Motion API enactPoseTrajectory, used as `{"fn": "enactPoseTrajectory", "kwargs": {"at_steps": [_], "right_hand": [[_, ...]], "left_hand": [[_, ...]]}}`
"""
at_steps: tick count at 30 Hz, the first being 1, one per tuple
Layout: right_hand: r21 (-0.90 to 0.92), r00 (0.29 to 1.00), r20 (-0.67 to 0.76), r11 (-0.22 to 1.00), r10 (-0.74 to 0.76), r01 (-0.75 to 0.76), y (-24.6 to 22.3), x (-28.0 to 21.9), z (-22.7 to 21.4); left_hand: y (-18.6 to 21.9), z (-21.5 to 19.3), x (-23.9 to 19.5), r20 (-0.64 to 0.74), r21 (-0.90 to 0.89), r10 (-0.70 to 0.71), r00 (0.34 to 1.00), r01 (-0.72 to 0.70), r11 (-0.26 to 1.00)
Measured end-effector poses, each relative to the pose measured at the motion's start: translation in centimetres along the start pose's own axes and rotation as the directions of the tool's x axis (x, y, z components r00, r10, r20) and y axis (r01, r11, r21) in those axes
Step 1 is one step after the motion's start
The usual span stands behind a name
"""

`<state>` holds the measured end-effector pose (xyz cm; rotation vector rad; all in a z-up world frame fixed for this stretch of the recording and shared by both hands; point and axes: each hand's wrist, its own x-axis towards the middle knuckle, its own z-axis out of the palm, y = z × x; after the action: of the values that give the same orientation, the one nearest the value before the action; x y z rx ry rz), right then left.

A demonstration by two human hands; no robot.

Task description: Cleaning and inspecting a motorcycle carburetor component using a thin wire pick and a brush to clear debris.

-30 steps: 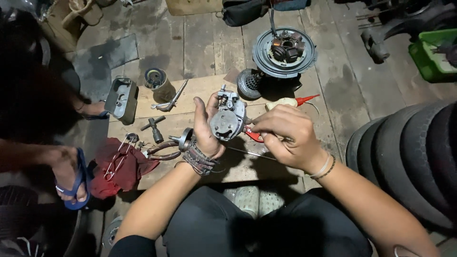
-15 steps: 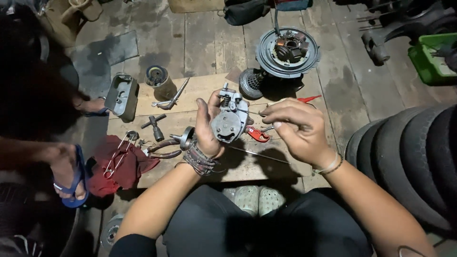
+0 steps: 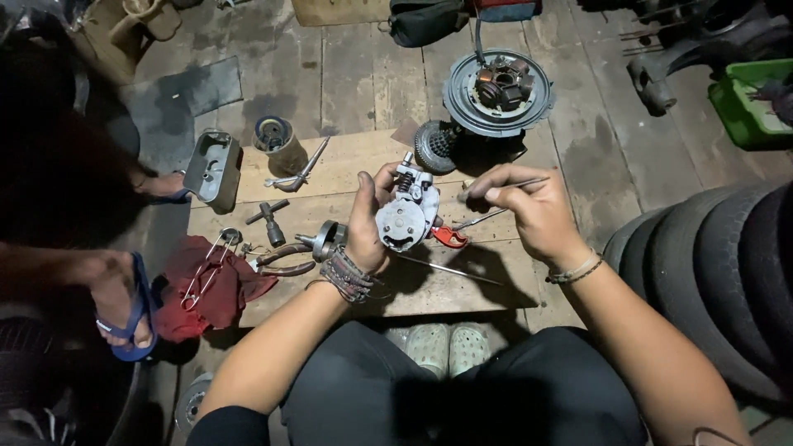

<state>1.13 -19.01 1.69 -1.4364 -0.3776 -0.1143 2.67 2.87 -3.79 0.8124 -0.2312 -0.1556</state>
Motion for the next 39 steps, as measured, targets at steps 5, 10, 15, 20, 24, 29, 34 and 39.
{"fn": "enactPoseTrajectory", "kwargs": {"at_steps": [5,10,15,20,24,29,34,39], "right_hand": [[-0.108,0.997,-0.049,0.993,-0.056,0.050,-1.0,0.0,0.5],[-0.200,0.984,-0.140,0.976,-0.111,0.082,-1.4,-0.3,0.2],[-0.397,0.953,0.017,0.872,-0.304,0.285,-0.2,-0.6,0.7],[-0.459,0.876,0.154,0.752,-0.458,0.474,-2.0,-1.1,2.2],[-0.473,0.848,0.248,0.705,-0.469,0.528,-3.1,-1.3,3.0],[-0.390,0.889,0.148,0.800,-0.434,0.455,-2.2,-1.0,1.7],[-0.407,0.866,0.151,0.768,-0.477,0.494,-2.8,-1.1,1.9],[-0.387,0.877,0.122,0.792,-0.464,0.473,-3.1,-1.0,2.0]], "left_hand": [[0.5,0.6,-0.2,-0.027,-0.067,-0.071,0.997,0.069,0.995],[0.9,1.0,-0.3,-0.093,-0.105,-0.145,0.985,0.136,0.985],[1.1,1.7,-0.5,-0.117,-0.161,-0.148,0.982,0.129,0.979],[0.3,-0.3,-0.5,-0.127,-0.180,-0.157,0.979,0.133,0.975],[0.6,0.1,-0.5,-0.123,-0.156,-0.168,0.978,0.148,0.976],[1.4,1.7,-0.8,-0.128,-0.174,-0.185,0.974,0.162,0.971],[1.2,1.9,-1.0,-0.290,-0.191,-0.192,0.938,0.140,0.972],[0.8,0.7,-1.0,-0.330,-0.215,-0.226,0.917,0.161,0.963]]}}
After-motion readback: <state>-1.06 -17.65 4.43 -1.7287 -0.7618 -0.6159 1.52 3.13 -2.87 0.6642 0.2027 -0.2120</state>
